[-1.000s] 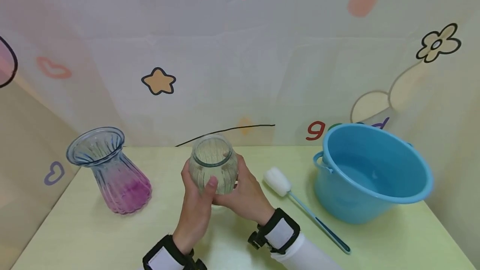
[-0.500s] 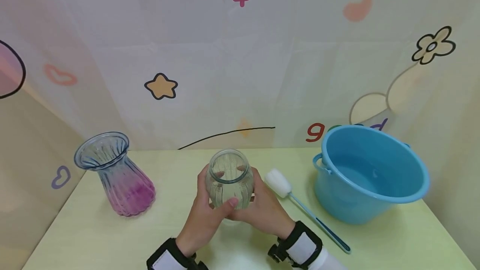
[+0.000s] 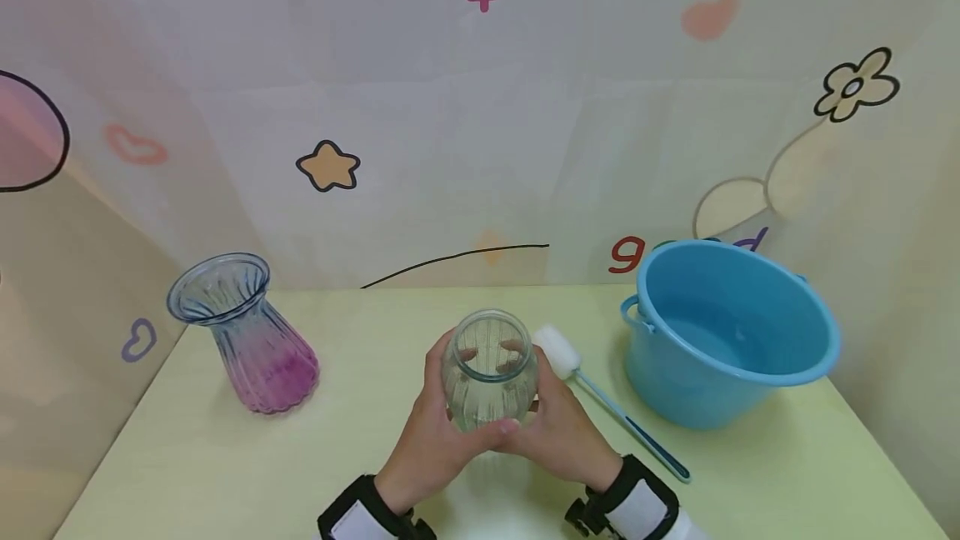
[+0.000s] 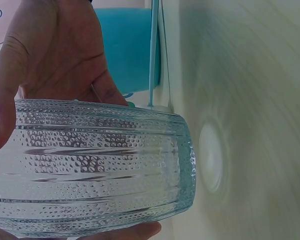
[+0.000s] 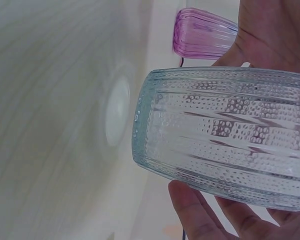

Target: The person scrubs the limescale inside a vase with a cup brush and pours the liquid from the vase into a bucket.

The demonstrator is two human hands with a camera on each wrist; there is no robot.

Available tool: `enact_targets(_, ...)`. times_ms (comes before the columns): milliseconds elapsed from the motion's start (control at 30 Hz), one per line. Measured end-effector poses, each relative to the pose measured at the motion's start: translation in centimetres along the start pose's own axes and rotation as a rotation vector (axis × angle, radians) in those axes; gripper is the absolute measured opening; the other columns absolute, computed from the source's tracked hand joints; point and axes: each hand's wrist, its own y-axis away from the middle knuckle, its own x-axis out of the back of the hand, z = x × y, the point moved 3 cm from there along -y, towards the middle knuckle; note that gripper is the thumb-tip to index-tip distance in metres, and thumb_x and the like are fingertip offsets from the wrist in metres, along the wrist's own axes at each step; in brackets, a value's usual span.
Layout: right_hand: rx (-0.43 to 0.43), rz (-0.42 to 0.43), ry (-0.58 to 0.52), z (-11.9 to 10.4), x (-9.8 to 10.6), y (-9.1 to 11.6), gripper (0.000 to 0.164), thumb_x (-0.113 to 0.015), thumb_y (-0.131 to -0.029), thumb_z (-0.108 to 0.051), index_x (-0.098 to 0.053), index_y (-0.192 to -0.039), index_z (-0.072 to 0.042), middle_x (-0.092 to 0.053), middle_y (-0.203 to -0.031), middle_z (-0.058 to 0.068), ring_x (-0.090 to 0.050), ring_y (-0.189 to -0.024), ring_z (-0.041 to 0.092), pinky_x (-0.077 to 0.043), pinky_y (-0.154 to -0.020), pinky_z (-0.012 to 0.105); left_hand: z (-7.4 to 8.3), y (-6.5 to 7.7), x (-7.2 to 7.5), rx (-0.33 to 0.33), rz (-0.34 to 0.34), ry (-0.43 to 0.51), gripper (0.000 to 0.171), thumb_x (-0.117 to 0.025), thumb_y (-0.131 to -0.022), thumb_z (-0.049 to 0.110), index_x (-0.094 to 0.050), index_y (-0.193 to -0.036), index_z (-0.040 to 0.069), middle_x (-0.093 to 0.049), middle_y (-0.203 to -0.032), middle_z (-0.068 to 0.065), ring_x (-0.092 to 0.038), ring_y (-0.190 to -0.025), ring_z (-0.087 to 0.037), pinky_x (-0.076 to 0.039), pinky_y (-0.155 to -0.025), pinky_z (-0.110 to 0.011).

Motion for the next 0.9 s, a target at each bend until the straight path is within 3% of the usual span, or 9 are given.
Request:
enact_targets(400,0.019,0.006,0.058,0.0,0.4,1.6,0.103,-0.094,-0.076,-0.026,-0.03,-0.156,-0.024,-0.057,-0.149,0.012,-0.063,-0.124,0.031,-0.057,-0.098,0.051,0.3,1.0,-1.2,-0.037,0.029,-0.071,0.114,-0.094,-0.076,0.033,-0.015,-0.156,0.048,-0.043,-0.159,0.0,-0.048,-0.143,-0.027,-0.04,-0.113,-0.058)
enact_targets(900,-0.035,0.005,0.064,0.0,0.2,3.3,0.107,-0.094,-0.076,-0.026,-0.028,-0.159,-0.022,-0.055,-0.152,0.012,-0.06,-0.127,0.035,-0.057,-0.095,0.051,-0.2,2.1,-2.0,-0.014,0.007,-0.048,0.111,-0.093,-0.077,0.034,-0.016,-0.155,0.05,-0.046,-0.157,0.0,-0.052,-0.138,-0.027,-0.045,-0.108,-0.056)
